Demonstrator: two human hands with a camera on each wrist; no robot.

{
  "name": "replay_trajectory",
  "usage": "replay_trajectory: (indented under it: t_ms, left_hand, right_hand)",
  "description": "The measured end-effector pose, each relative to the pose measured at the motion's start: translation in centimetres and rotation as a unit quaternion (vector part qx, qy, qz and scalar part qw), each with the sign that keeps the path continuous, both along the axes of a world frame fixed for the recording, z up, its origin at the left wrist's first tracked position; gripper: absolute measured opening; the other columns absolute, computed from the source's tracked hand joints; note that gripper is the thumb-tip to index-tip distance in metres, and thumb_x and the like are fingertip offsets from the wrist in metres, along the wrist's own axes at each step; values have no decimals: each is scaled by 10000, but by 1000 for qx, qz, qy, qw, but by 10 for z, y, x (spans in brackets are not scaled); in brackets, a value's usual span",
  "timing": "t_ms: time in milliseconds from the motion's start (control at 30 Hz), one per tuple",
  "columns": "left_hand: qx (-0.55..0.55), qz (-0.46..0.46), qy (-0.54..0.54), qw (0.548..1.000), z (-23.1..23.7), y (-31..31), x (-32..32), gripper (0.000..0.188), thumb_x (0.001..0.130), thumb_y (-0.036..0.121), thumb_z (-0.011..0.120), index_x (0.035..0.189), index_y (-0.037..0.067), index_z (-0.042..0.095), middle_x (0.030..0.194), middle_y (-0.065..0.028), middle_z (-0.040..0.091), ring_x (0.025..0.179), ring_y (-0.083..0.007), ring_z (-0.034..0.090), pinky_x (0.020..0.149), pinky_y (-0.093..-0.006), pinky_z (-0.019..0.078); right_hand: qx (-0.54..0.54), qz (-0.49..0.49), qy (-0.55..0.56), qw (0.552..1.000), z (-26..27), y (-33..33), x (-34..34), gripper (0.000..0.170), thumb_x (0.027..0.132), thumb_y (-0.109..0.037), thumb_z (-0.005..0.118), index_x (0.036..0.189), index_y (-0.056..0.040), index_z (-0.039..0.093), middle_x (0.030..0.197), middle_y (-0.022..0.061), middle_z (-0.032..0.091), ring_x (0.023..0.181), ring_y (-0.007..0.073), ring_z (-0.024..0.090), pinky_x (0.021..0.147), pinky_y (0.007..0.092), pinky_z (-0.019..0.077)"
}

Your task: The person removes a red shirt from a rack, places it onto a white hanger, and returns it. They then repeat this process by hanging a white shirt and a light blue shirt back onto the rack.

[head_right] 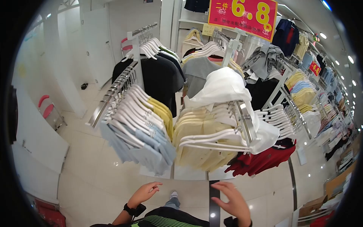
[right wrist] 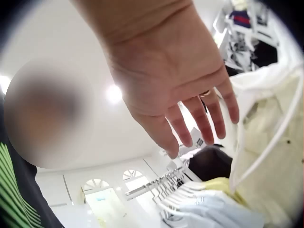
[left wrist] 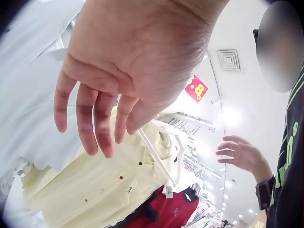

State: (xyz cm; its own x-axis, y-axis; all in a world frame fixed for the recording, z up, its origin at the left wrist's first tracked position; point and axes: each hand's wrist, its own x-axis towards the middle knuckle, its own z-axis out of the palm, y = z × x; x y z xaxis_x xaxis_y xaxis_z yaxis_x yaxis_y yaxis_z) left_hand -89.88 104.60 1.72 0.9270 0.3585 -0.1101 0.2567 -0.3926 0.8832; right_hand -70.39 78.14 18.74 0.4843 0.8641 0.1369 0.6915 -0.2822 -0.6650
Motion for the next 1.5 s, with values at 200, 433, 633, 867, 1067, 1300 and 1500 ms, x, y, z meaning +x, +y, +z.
replay_trajectory:
  t_ms: [200, 433, 633, 867, 1067, 1300, 1500]
  left_hand:
    - [30, 34, 56, 997, 12, -25, -85, 264, 876, 166, 506, 1120, 84, 567, 862, -119, 624, 793, -247, 585, 723, -330, 455]
    - [33, 121, 80, 989, 27, -26, -152, 255, 872, 142, 514, 1112, 75, 571, 819, -95, 611, 781, -214, 576, 717, -307, 452]
    - [23, 91, 0, 996, 11, -1, -154, 255, 866, 114, 519, 1110, 60, 568, 875, -107, 589, 798, -221, 570, 723, -308, 453]
    - [57, 138, -77, 986, 19, 94, -168, 270, 842, 65, 541, 1110, 44, 557, 956, -116, 542, 813, -221, 561, 741, -311, 454]
    - [131, 225, -99, 960, 22, 215, -197, 267, 847, 38, 528, 1112, 46, 550, 980, -105, 546, 863, -210, 553, 745, -299, 459]
    - [237, 196, -188, 933, 46, 298, -138, 335, 831, 52, 546, 1164, 36, 516, 1015, -136, 521, 946, -281, 517, 827, -332, 419]
    - [390, 138, -216, 884, 55, 329, -58, 500, 813, 153, 599, 1287, 103, 448, 1223, -113, 443, 1174, -303, 391, 995, -444, 273]
  right_hand:
    - [26, 112, 125, 986, -108, 12, -44, 301, 795, -158, 649, 1078, -69, 596, 991, 95, 629, 930, 254, 589, 804, 331, 457]
    - [67, 123, 186, 973, -152, 42, -103, 259, 824, -186, 621, 1056, -73, 612, 996, 77, 643, 933, 211, 596, 750, 320, 472]
    - [163, -19, 155, 974, -149, 80, -104, 267, 861, -137, 564, 1111, -44, 567, 1024, 115, 596, 888, 251, 582, 754, 302, 457]
    - [189, -126, 29, 973, -127, 219, -64, 285, 876, -118, 532, 1152, -47, 538, 958, 118, 578, 805, 233, 559, 673, 284, 443]
    - [172, -200, -156, 952, -143, 299, -56, 226, 843, -134, 579, 1053, -57, 613, 912, 95, 590, 786, 262, 548, 691, 334, 441]
    - [219, -255, -162, 928, -153, 307, -75, 177, 775, -70, 624, 943, -69, 678, 810, 75, 616, 761, 261, 546, 678, 341, 433]
    - [290, -243, -270, 886, -156, 315, -82, 188, 757, 30, 587, 913, -29, 674, 805, 99, 628, 691, 244, 533, 616, 319, 416]
